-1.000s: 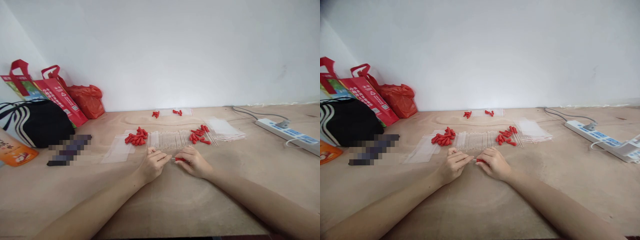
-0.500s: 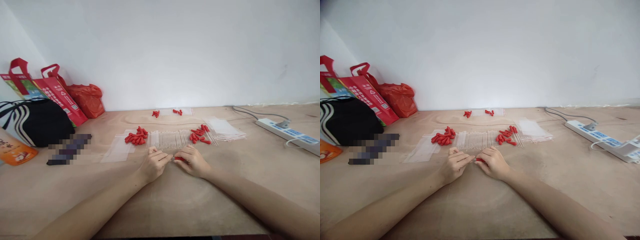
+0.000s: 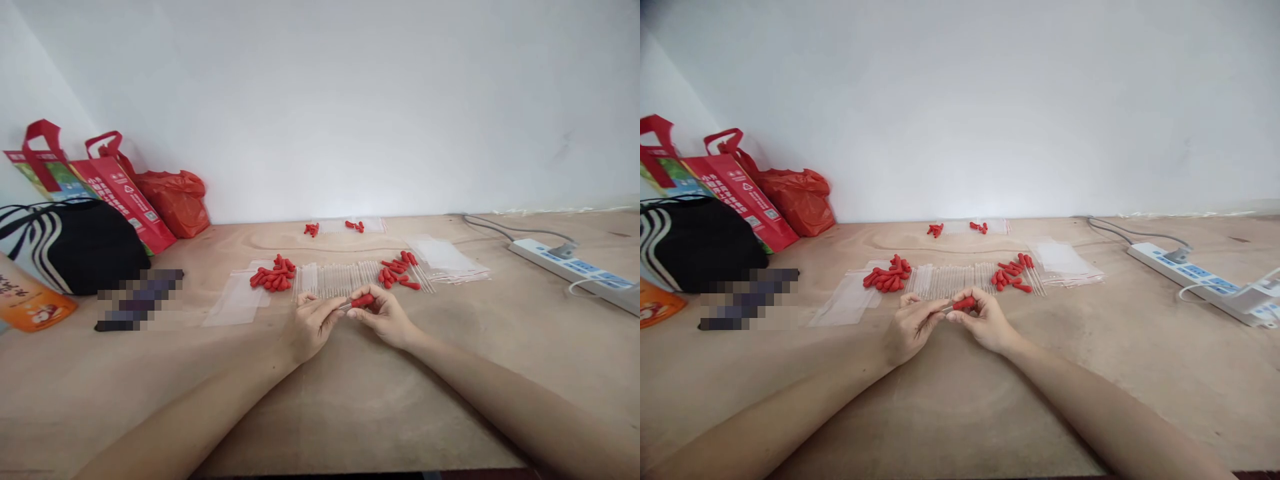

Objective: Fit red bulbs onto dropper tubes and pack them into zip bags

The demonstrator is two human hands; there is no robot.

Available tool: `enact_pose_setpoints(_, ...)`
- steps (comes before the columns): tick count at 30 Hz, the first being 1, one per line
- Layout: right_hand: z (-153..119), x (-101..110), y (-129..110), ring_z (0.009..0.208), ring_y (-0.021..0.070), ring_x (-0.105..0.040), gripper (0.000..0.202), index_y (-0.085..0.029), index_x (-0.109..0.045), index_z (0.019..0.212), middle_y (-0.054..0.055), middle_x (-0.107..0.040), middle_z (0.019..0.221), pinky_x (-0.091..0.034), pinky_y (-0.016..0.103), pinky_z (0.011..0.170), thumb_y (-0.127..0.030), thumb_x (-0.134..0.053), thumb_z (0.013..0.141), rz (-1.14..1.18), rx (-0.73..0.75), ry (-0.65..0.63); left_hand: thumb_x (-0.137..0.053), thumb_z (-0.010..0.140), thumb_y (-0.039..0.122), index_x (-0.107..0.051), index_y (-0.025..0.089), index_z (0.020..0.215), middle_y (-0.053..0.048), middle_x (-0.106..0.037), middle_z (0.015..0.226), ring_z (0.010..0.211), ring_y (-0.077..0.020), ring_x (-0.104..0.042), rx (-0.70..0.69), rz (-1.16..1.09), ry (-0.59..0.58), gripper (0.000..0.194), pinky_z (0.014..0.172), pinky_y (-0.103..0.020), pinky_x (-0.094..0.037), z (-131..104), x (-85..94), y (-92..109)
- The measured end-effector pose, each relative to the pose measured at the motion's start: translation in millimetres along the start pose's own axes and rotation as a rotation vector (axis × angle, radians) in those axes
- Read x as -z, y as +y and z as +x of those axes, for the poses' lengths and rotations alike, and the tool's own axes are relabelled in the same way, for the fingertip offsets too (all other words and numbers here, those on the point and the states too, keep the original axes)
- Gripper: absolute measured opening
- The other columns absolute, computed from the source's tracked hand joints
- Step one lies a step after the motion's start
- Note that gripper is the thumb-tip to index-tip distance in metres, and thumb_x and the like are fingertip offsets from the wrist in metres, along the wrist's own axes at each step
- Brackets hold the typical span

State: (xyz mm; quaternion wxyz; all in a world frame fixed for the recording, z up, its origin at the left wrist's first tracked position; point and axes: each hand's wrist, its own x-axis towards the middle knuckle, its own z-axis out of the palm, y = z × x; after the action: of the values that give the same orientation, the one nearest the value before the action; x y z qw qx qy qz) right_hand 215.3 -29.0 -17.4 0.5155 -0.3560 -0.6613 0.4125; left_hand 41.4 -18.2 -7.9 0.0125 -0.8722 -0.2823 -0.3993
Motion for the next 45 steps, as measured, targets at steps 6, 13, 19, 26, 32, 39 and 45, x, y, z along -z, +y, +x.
enact_pose_setpoints(6, 23.8, 30.1, -8.4, 0.060, 0.0118, -0.055, 0.039, -0.019, -0.048, 0.100, 0.000, -0.058, 0.069, -0.045, 0.026, 0.058, -0.046, -0.053, 0.073, -0.037, -0.062, 0.192, -0.045, 0.084, 0.033, -0.038, 0.018, 0.117, -0.007, -0.064, 0.100, 0.092, -0.0186, -0.057, 0.156, 0.012, -0.061, 0.037, 0.088, -0.037, -0.025, -2.2, 7.1, -4.0)
enact_pose_setpoints(13, 61.3, 122.6, -3.4, 0.059, 0.0162, -0.054, 0.026, -0.013, -0.058, 0.093, 0.001, -0.056, 0.057, -0.038, 0.026, 0.057, -0.031, -0.049, 0.075, -0.973, -0.255, 0.378, -0.049, 0.080, 0.029, -0.050, 0.020, 0.102, -0.005, -0.062, 0.098, 0.095, -0.0209, -0.052, 0.245, 0.176, -0.128, 0.024, 0.087, -0.039, -0.025, -0.3, 11.4, -21.3)
enact_pose_setpoints(19, 66.1, 132.3, 27.6, 0.076, 0.0221, -0.058, 0.026, -0.012, -0.062, 0.090, 0.012, -0.064, 0.076, -0.039, 0.028, 0.065, -0.029, -0.048, 0.076, -1.282, -0.416, 0.339, -0.052, 0.078, 0.025, -0.054, 0.021, 0.095, -0.002, -0.061, 0.097, 0.095, -0.0202, -0.051, 0.257, 0.183, -0.192, 0.018, 0.086, -0.039, -0.024, -0.2, 13.5, -22.7)
enact_pose_setpoints(26, 62.0, 131.3, 35.3, 0.077, 0.0225, -0.057, 0.030, -0.011, -0.060, 0.090, 0.012, -0.062, 0.076, -0.039, 0.028, 0.065, -0.036, -0.049, 0.077, -1.280, -0.409, 0.362, -0.052, 0.078, 0.024, -0.056, 0.021, 0.093, -0.003, -0.060, 0.097, 0.096, -0.0206, -0.050, 0.262, 0.168, -0.216, 0.016, 0.087, -0.041, -0.023, -0.1, 13.9, -22.4)
enact_pose_setpoints(32, 37.1, 128.1, 17.7, 0.071, 0.0171, -0.056, 0.023, -0.018, -0.061, 0.077, 0.007, -0.058, 0.079, -0.039, 0.027, 0.065, -0.038, -0.051, 0.074, -1.221, -0.218, 0.231, -0.053, 0.077, 0.025, -0.055, 0.022, 0.093, -0.003, -0.059, 0.099, 0.096, -0.0211, -0.049, 0.271, 0.206, -0.200, 0.016, 0.086, -0.040, -0.024, -0.7, 12.8, -23.3)
enact_pose_setpoints(39, 17.5, 132.1, 13.1, 0.072, 0.0162, -0.056, 0.014, -0.019, -0.062, 0.074, 0.004, -0.059, 0.080, -0.040, 0.026, 0.065, -0.032, -0.058, 0.068, -1.203, -0.227, -0.014, -0.056, 0.073, 0.029, -0.053, 0.018, 0.085, -0.005, -0.058, 0.092, 0.089, -0.0233, -0.048, 0.415, 0.357, -0.063, 0.016, 0.075, -0.036, -0.031, 1.2, 13.3, -26.3)
enact_pose_setpoints(45, 19.0, 129.1, 1.3, 0.071, 0.0161, -0.055, 0.010, -0.019, -0.061, 0.064, 0.004, -0.059, 0.076, -0.039, 0.026, 0.064, -0.026, -0.055, 0.068, -1.213, -0.187, -0.002, -0.054, 0.070, 0.030, -0.059, 0.020, 0.075, -0.005, -0.057, 0.085, 0.085, -0.0239, -0.048, 0.494, 0.506, -0.117, 0.013, 0.073, -0.037, -0.030, 15.6, 21.7, -38.3)
